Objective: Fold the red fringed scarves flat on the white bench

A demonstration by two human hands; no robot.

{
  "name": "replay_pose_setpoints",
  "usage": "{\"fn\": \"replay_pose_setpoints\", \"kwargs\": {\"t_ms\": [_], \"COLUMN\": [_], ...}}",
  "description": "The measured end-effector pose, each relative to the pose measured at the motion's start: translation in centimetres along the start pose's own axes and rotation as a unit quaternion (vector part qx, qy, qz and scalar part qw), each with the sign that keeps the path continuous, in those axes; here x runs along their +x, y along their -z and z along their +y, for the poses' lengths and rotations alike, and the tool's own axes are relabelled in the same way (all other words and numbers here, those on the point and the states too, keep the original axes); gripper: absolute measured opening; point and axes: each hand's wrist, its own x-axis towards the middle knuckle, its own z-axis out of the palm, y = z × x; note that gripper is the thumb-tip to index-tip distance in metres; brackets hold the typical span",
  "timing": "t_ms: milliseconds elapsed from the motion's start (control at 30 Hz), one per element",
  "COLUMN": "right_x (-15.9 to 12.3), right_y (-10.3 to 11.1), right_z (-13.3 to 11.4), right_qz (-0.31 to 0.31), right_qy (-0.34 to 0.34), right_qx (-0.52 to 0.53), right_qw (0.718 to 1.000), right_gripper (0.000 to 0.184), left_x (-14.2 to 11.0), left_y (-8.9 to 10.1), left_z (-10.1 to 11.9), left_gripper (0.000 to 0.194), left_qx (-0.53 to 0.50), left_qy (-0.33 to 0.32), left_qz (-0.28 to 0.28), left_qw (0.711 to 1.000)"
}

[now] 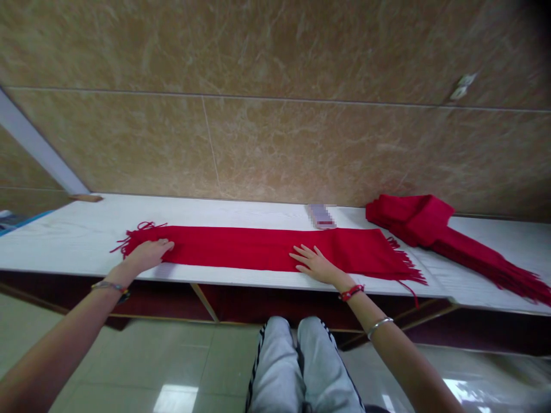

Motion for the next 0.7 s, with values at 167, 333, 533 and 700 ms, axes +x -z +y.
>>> {"fn": "replay_pose_setpoints", "kwargs": {"t_ms": [167, 333, 533, 700], "right_x": [-0.4, -0.9, -1.3, -1.7], "right_y": [-0.4, -0.5, 0.5, 1.6], "right_z": [-0.1, -0.1, -0.1, 0.0], "right_qz": [0.040, 0.155, 0.130, 0.069], "right_qy": [0.022, 0.058, 0.145, 0.164], "right_qx": [0.012, 0.053, 0.024, -0.007], "right_qw": [0.999, 0.985, 0.981, 0.984], "right_gripper": [0.042, 0.033, 0.025, 0.037], "left_x": [2.1, 3.6, 2.7, 1.5], "left_y": [0.7, 0.2, 0.5, 0.8], "left_z": [5.5, 9.9, 8.8, 7.6], "left_gripper": [0.029, 0.042, 0.039, 0.032], "left_qx": [0.048, 0.039, 0.056, 0.087], "left_qy": [-0.080, -0.155, -0.080, -0.083], "left_qz": [-0.016, -0.016, -0.004, -0.015], "left_qw": [0.996, 0.987, 0.995, 0.993]}}
